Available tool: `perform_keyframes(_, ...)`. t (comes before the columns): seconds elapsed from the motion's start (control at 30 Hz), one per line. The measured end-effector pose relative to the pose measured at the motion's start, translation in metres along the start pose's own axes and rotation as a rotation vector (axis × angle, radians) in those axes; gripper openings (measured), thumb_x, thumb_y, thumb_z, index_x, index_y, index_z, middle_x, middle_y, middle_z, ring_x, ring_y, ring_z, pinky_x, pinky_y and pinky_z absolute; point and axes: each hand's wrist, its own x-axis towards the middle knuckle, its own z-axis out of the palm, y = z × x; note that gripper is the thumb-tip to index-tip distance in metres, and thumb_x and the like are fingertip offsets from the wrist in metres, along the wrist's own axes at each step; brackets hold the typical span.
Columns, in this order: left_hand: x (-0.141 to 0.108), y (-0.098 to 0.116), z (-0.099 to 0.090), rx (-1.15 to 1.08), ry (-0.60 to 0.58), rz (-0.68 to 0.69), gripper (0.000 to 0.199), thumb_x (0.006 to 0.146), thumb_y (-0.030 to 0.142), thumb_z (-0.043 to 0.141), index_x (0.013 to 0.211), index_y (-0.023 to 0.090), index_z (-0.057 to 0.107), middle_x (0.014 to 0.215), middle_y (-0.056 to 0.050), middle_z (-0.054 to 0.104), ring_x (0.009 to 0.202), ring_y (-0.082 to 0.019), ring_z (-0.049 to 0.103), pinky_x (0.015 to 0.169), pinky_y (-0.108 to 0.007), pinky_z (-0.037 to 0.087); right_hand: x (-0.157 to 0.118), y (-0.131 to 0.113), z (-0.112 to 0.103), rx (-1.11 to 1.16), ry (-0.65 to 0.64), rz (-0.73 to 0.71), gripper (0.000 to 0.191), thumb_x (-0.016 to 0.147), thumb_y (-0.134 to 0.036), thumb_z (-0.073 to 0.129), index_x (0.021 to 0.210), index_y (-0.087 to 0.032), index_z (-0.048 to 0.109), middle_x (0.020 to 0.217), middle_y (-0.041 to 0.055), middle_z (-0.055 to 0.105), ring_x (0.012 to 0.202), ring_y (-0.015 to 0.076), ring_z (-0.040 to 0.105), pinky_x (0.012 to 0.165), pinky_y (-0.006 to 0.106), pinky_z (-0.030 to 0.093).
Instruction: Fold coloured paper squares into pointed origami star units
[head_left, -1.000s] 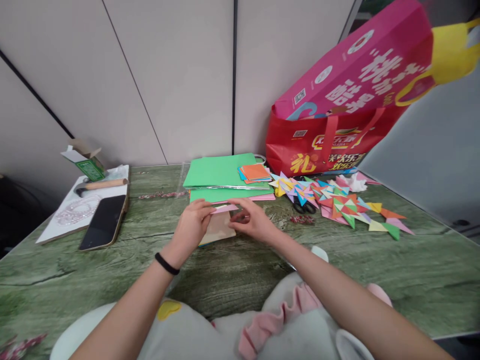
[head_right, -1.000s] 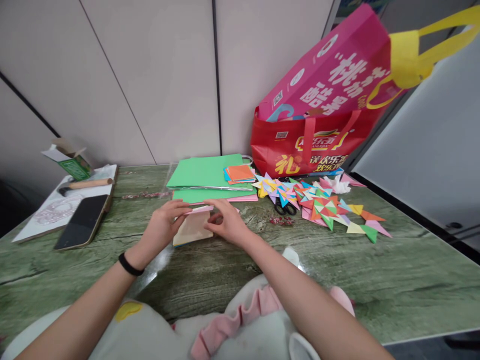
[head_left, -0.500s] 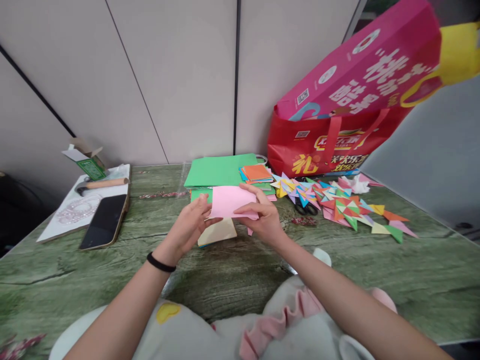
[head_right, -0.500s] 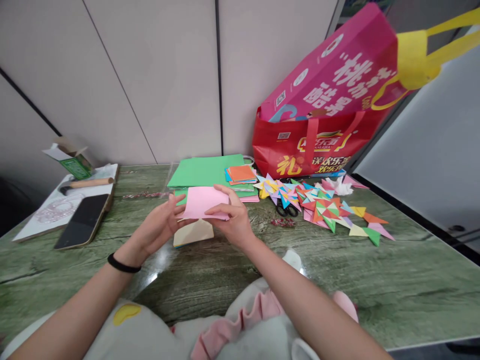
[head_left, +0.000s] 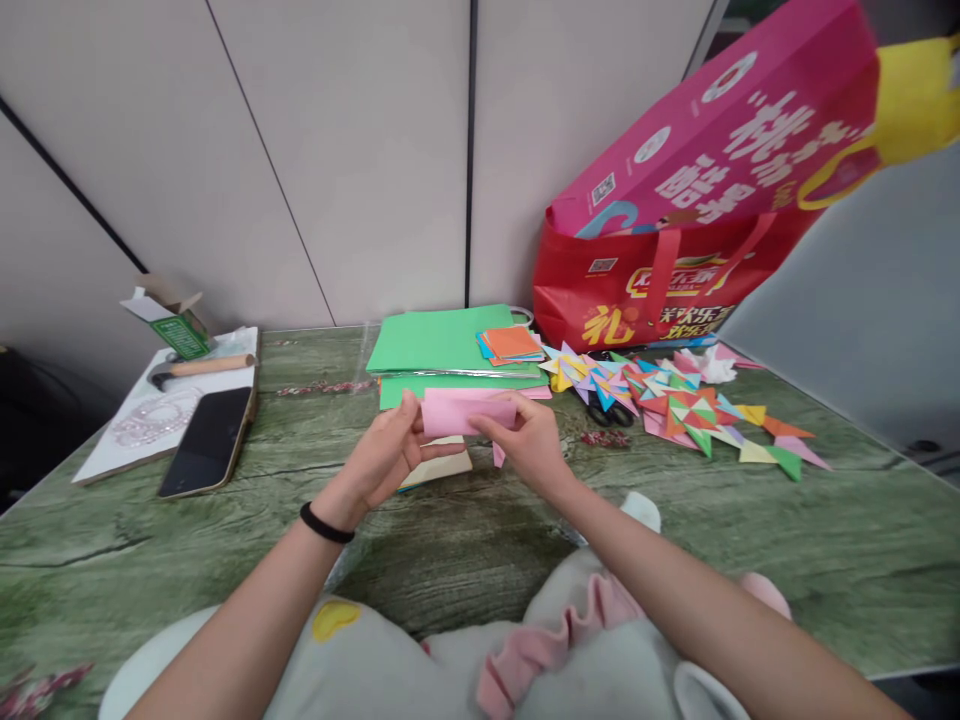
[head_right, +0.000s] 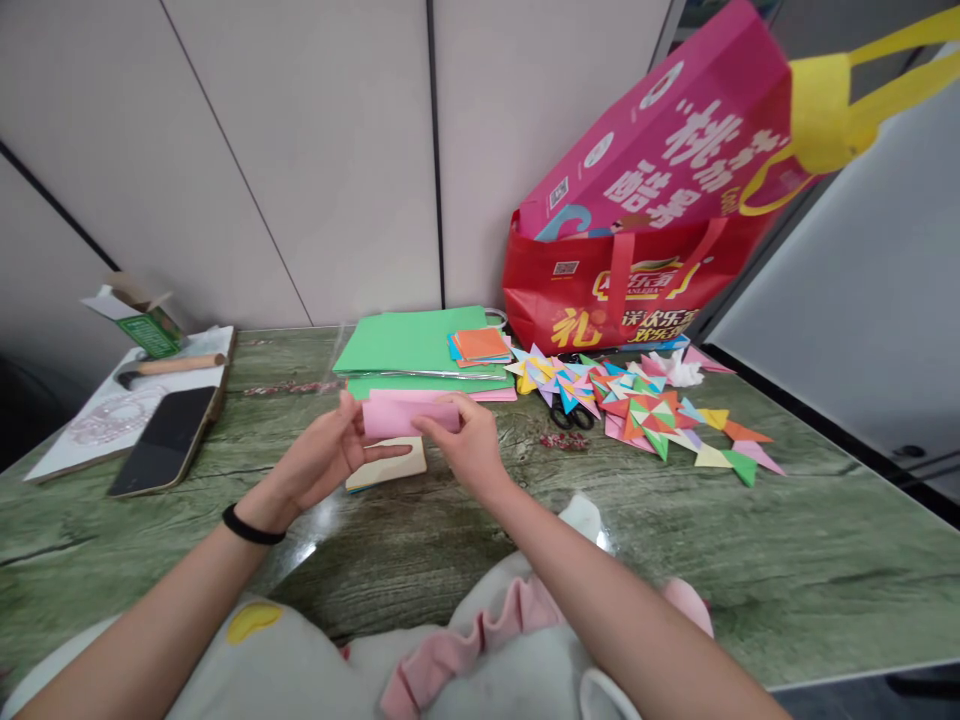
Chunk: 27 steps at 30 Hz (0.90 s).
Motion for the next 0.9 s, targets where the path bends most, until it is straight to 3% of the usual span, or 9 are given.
perform_keyframes(0.17, -0.0005, -0.0026, -0.0015, 0.128, 0.047, 0.115, 0.037, 0.068, 0.023, 0.069, 0.1, 0.01, 0.058, 0.099, -0.01, 0.066, 0.089, -0.02, 0.063, 0.086, -0.042, 0.048, -0.0013, 0.0034, 0.0018, 0.05, -0.008, 0.015, 0.037, 0.064, -0.032, 0.067, 0.096, -0.018, 0.055, 0.078, 0.0014, 0.06, 0.064, 0.0136, 0.053, 0.056, 0.023, 0.042)
perform_keyframes(0.27, -0.0012, -0.0031, -0.0022, 0.15, 0.099, 0.114, 0.042, 0.065, 0.019, 0.07, 0.104, 0.012, 0.056, 0.092, -0.007, 0.068, 0.081, -0.019, 0.064, 0.08, -0.042, 0.052, -0.0018, 0.0035, 0.0029, 0.107, -0.046, -0.002, 0.05, 0.066, -0.031, 0.066, 0.112, -0.02, 0.048, 0.085, 0.0021, 0.06, 0.065, 0.0132, 0.054, 0.056, 0.023, 0.043)
perform_keyframes(0.43, -0.0035, -0.0005, 0.0018, 0.161, 0.142, 0.111, 0.044, 0.062, 0.02, 0.072, 0.102, 0.014, 0.056, 0.08, -0.003, 0.067, 0.07, -0.016, 0.064, 0.072, -0.04, 0.056, -0.0029, 0.0044, 0.002, 0.086, -0.049, -0.056, 0.035, 0.068, -0.029, 0.065, 0.1, -0.019, 0.057, 0.096, 0.004, 0.061, 0.076, 0.0148, 0.055, 0.064, 0.025, 0.044)
perform_keyframes(0.67, -0.0037, -0.0015, 0.0031, 0.199, 0.155, 0.154, 0.046, 0.063, 0.024, 0.071, 0.105, 0.013, 0.055, 0.073, -0.001, 0.067, 0.067, -0.015, 0.063, 0.066, -0.038, 0.058, -0.0045, 0.0042, 0.0021, 0.091, -0.053, -0.049, 0.035, 0.068, -0.028, 0.065, 0.101, -0.02, 0.058, 0.096, 0.0038, 0.061, 0.08, 0.0161, 0.056, 0.066, 0.026, 0.044)
perform_keyframes(0.9, -0.0032, -0.0021, 0.0047, 0.298, 0.231, 0.216, 0.029, 0.065, 0.027, 0.069, 0.089, 0.013, 0.061, 0.055, 0.003, 0.063, 0.048, -0.009, 0.057, 0.049, -0.021, 0.051, -0.0056, 0.0023, 0.0023, 0.105, -0.065, -0.049, 0.032, 0.069, -0.028, 0.065, 0.099, -0.02, 0.058, 0.094, 0.0035, 0.062, 0.077, 0.0149, 0.057, 0.065, 0.025, 0.046)
